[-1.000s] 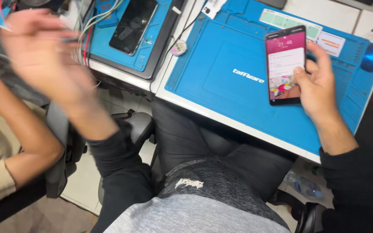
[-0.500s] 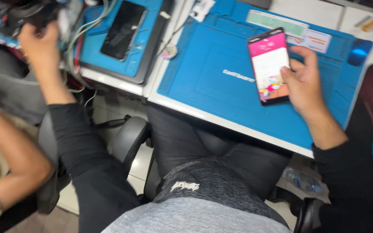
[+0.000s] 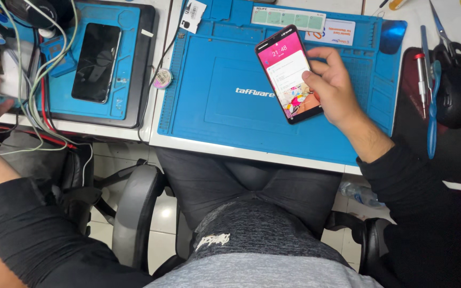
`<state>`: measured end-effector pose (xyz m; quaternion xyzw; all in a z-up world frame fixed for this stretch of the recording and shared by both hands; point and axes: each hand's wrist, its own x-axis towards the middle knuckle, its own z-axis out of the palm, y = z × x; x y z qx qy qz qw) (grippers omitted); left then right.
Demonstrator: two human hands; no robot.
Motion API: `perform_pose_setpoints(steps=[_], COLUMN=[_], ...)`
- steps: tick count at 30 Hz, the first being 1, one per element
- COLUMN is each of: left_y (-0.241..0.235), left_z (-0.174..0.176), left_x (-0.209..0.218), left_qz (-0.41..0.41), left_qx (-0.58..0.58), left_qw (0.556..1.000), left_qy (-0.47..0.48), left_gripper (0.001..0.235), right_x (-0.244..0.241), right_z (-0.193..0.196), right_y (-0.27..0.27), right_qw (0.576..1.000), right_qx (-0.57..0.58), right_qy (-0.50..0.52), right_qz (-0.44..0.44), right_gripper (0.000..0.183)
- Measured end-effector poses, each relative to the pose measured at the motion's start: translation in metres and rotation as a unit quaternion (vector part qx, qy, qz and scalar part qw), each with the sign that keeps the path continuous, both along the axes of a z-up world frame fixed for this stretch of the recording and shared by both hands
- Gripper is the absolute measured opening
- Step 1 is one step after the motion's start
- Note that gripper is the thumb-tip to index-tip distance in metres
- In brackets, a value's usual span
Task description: The person removes a red phone case from a smartphone, then uses a thin red prying tool to separate the back cover from the phone body. The back cover is lifted off, exposing the internal battery and components.
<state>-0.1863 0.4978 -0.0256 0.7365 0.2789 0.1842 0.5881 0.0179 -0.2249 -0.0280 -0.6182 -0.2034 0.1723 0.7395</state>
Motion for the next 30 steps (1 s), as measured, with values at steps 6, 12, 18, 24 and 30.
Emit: perform_pose_setpoints(steps=[6,12,18,24,30], left_y=[-0.043,-0.076,-0.091,-0.089,-0.063], left_z=[0.04,0.062,0.064,0.062,0.047], left_x=[0.011,0.022,0.031,0.023,0.018], left_qz=[-0.09,-0.115,-0.126,-0.124,-0.098], left_qx=[-0.024,-0.051,0.202,0.222,0.189], left_qw=[0.996,0.992,0.955,0.952,0.964], left_qy=[0.015,0.011,0.176,0.169,0.157], left_gripper=[0.042,0.041,0.039,0.039,0.031], right_x=[0.0,-0.001,0.0,-0.003,-0.002], right_z=[-0.003,-0.006,-0.006,0.004,0.004], right_y=[0.0,0.001,0.003,0.008,0.006], right_qw=[0.999,0.999,0.999,0.997,0.999], right_qx=[-0.023,-0.036,-0.006,-0.003,0.02], right_qy=[-0.027,-0.023,0.028,0.071,0.025], right_qz=[-0.009,-0.026,-0.022,-0.016,0.018], right_gripper=[0.035,0.031,0.028,0.032,0.037])
